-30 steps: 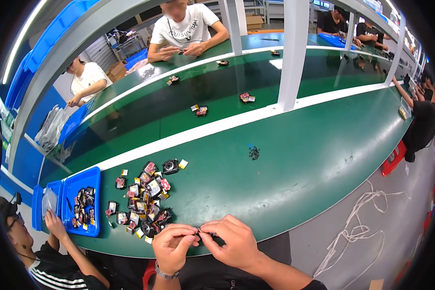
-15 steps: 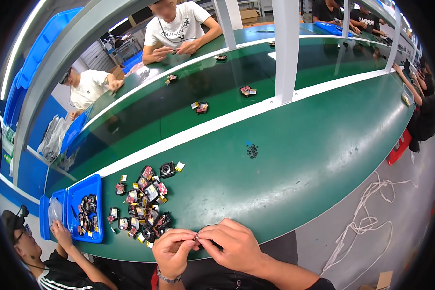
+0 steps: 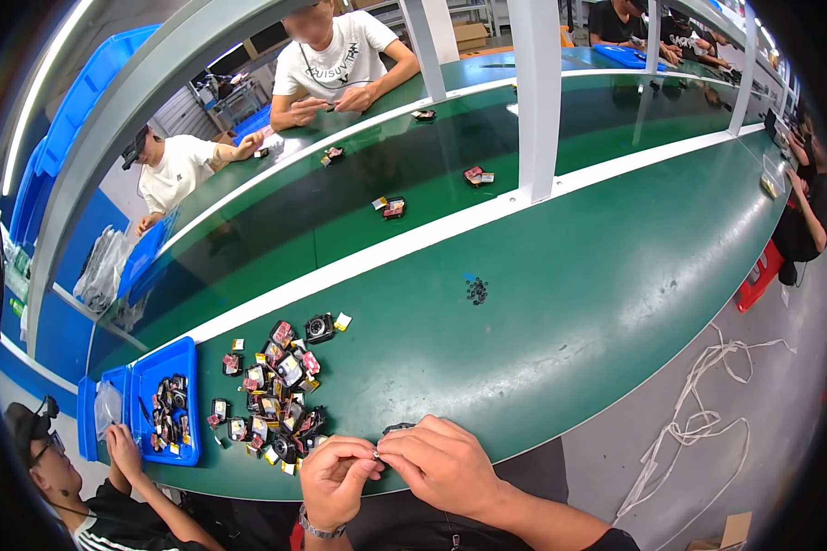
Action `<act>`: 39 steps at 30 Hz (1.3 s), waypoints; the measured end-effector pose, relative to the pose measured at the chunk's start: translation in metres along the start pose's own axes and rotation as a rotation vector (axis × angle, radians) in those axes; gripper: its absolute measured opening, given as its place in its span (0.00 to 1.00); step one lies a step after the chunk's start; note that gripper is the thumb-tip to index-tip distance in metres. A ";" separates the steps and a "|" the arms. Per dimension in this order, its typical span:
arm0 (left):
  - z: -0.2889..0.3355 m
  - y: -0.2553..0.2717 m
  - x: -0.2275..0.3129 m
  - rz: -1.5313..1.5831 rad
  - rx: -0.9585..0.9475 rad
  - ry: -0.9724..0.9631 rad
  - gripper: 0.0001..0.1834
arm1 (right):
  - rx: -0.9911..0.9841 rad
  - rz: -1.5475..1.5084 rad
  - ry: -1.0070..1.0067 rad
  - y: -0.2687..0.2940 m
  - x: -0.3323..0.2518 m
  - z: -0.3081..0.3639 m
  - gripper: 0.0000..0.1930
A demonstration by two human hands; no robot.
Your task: Assemble small electronic battery components by attaching plastic housings or covers.
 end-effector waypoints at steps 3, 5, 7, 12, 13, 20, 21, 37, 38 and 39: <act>0.001 0.001 -0.004 -0.016 -0.028 -0.013 0.05 | -0.007 0.021 0.003 -0.002 0.000 0.000 0.07; 0.001 0.002 -0.006 -0.030 -0.037 -0.012 0.05 | -0.021 0.048 0.002 -0.003 -0.002 0.000 0.07; 0.000 0.002 -0.006 -0.043 -0.048 -0.011 0.05 | -0.012 0.055 -0.002 -0.003 -0.002 0.000 0.07; 0.000 0.004 -0.003 -0.060 -0.028 -0.011 0.06 | 0.032 0.028 0.001 -0.007 -0.001 -0.001 0.07; 0.000 0.004 -0.003 -0.061 -0.029 -0.013 0.06 | 0.038 0.030 -0.004 -0.007 -0.002 -0.002 0.07; 0.000 0.006 -0.004 -0.030 -0.012 0.012 0.06 | 0.032 0.027 -0.013 -0.011 -0.001 -0.001 0.07; 0.001 0.007 -0.004 -0.041 -0.012 0.011 0.06 | 0.032 0.026 -0.013 -0.011 -0.001 -0.001 0.07; 0.000 0.013 -0.004 -0.014 0.003 -0.045 0.05 | -0.031 -0.091 -0.167 -0.013 -0.006 -0.005 0.07; 0.002 0.015 -0.007 0.049 0.007 -0.029 0.06 | -0.041 -0.140 -0.249 -0.011 -0.009 -0.006 0.07; 0.002 0.016 -0.009 0.113 0.011 -0.014 0.06 | -0.046 -0.139 -0.243 -0.010 -0.009 -0.005 0.07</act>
Point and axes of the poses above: each hand's wrist, its own z-axis away from the middle knuckle, its own y-axis out of the back of the hand, x = y × z, the point moved 1 cm from there along -z, towards the middle knuckle, and after that the axes turned 15 degrees about -z, right-handed, at the moved point
